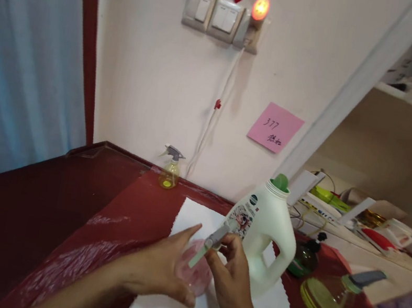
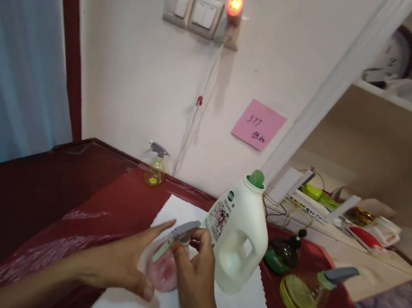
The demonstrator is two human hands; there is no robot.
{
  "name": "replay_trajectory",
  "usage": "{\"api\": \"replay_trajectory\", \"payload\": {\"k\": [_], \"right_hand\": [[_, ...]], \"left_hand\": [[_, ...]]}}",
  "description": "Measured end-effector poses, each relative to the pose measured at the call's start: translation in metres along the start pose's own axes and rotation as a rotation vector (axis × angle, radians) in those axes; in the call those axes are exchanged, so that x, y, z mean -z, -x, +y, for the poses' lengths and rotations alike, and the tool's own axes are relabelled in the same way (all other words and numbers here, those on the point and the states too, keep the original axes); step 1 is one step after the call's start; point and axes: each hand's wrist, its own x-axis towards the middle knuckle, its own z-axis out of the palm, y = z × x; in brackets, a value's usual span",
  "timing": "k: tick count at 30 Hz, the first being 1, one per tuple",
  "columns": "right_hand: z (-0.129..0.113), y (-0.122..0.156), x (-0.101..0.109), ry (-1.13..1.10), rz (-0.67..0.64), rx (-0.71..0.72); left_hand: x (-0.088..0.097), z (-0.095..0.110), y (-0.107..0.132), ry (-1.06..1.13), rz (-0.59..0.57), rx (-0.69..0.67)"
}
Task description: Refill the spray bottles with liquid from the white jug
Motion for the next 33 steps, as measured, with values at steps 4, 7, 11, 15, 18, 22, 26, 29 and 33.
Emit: {"api": "replay_trajectory", "payload": {"k": [4, 7, 11, 15, 18, 22, 26, 29, 33], "right_hand": [[-0.003, 0.001, -0.01, -0.023, 0.051, 0.001], [-0.007, 0.0, -0.012, -0.054, 0.058, -0.001], [-0.016, -0.002, -0.002, -0.091, -0.033, -0.003], [-0.023, -0.005, 0.006, -0.105, -0.14, 0.03], [-0.021, -0.007, 0.001, -0.115, -0.064, -0.015], [-0.022, -0.01, -0.004, -0.137, 0.022, -0.086], [-0.028, -0.011, 0.001, -0.194, -0.081, -0.029], [-0.027, -0.011, -0.001, -0.195, -0.055, -0.043], [-0.022, -0.01, -0.008, -0.176, 0.057, -0.139]], "left_hand": [[0.014, 0.05, 0.009, 0.021, 0.077, -0.071], [0.004, 0.066, 0.002, -0.21, 0.152, -0.205], [-0.004, 0.058, -0.009, -0.355, 0.16, -0.269], [0.004, 0.05, -0.013, -0.352, 0.206, -0.209], [0.008, 0.054, -0.016, -0.368, 0.215, -0.17], [0.009, 0.063, -0.019, -0.377, 0.193, -0.124], [0.009, 0.064, -0.02, -0.37, 0.188, -0.122], [0.01, 0.062, -0.02, -0.376, 0.195, -0.131], [0.009, 0.064, -0.02, -0.385, 0.183, -0.121]]}}
